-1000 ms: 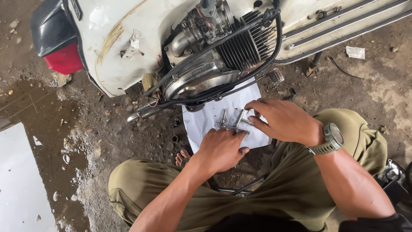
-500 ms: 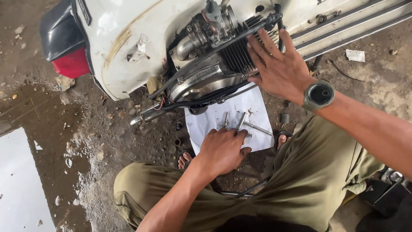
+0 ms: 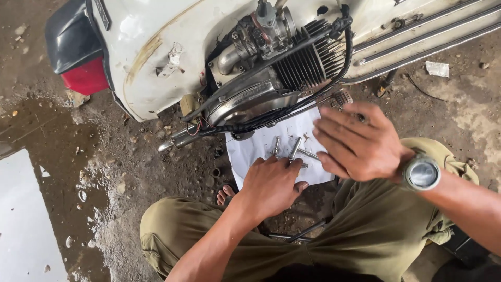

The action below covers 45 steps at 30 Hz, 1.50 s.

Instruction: The person sits on the ground and uses a screwdriver to tighten a bolt on the motorcycle engine. They then use a wrench to tighten a nut on the engine and adjust a hose connected to the engine.

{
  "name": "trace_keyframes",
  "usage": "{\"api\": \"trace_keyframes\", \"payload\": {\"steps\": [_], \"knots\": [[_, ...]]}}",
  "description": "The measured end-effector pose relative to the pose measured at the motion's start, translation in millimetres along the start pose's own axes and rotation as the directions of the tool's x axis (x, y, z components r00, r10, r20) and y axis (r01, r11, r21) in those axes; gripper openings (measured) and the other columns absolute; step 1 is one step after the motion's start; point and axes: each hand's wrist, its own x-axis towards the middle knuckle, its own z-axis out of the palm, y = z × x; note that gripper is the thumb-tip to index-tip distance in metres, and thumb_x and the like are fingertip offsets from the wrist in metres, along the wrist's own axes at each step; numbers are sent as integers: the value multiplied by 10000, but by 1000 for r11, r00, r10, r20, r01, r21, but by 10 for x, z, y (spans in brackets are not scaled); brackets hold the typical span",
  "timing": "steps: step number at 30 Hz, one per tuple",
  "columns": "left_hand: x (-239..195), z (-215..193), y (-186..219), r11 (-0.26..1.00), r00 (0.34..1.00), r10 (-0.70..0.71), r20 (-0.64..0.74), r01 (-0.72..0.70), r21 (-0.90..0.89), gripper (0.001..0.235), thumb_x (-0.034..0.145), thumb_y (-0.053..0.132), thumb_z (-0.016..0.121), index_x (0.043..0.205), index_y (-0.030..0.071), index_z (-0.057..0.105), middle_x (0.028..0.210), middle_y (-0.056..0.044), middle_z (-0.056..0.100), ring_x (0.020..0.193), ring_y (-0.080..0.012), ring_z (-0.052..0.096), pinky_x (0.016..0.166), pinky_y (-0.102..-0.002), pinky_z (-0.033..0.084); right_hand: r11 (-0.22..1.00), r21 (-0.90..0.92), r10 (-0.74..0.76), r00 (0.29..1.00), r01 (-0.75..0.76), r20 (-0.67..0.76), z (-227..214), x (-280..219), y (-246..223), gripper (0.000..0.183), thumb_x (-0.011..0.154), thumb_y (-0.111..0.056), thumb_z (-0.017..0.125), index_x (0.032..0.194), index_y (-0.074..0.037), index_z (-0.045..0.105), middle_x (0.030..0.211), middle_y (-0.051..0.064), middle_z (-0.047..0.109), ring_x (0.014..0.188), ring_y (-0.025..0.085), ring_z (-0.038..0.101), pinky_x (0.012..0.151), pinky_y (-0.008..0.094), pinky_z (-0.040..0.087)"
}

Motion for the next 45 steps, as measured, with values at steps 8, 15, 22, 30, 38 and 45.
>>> {"api": "trace_keyframes", "payload": {"steps": [8, 15, 22, 30, 38, 45], "knots": [[17, 56, -25, 999, 1000, -14, 6, 13, 38, 361, 987, 387, 672, 1169, 75, 653, 944, -148, 734, 853, -444, 700, 673, -576, 541, 922, 356, 164, 986, -149, -10, 35, 9, -73, 249, 985, -167, 614, 812, -27, 727, 840, 122, 760, 827, 304, 748, 831, 432, 540], [-1, -14, 0, 998, 992, -52, 115, 49, 28, 495, 989, 354, 568, 1381, 56, 610, 1070, -175, 742, 1010, -369, 725, 859, -541, 555, 912, 303, 252, 960, -277, 119, 272, -180, -128, 274, 1019, -273, 600, 889, -57, 707, 924, 110, 740, 939, 290, 745, 860, 423, 504], [34, 28, 34, 999, 998, -29, 62, 27, 44, 371, 993, 370, 642, 1198, 61, 661, 976, -159, 747, 919, -447, 708, 735, -592, 546, 957, -277, 114, 760, 90, 640, 746, -146, 814, 612, 1012, -463, 448, 1522, -126, 479, 1577, 137, 528, 1455, 284, 531, 1200, 431, 429], [38, 0, -45, 998, 996, -57, 62, 58, -5, 339, 976, 350, 643, 1155, 62, 650, 1038, -183, 740, 987, -470, 679, 761, -610, 524, 838, -452, 8, 820, 307, 572, 1111, -322, 1091, 716, 1075, -535, 289, 1669, -137, 276, 1691, 63, 374, 1530, 206, 410, 1296, 372, 292], [2, 39, -50, 999, 999, -26, 37, 24, 31, 379, 997, 372, 629, 1233, 77, 643, 1020, -156, 739, 942, -437, 700, 723, -594, 556, 986, 4, -166, 986, 166, -14, 466, -55, 573, 233, 1004, -242, 636, 1070, -59, 765, 1081, 169, 798, 1006, 294, 788, 999, 415, 592], [23, 104, 0, 999, 995, -9, 98, 6, 39, 382, 1004, 401, 658, 1185, 65, 661, 975, -159, 736, 899, -425, 708, 677, -571, 568, 935, 291, 254, 955, -202, -153, 211, -160, 266, 337, 1006, -192, 569, 737, -33, 696, 696, 119, 706, 647, 290, 646, 638, 401, 451]]}}
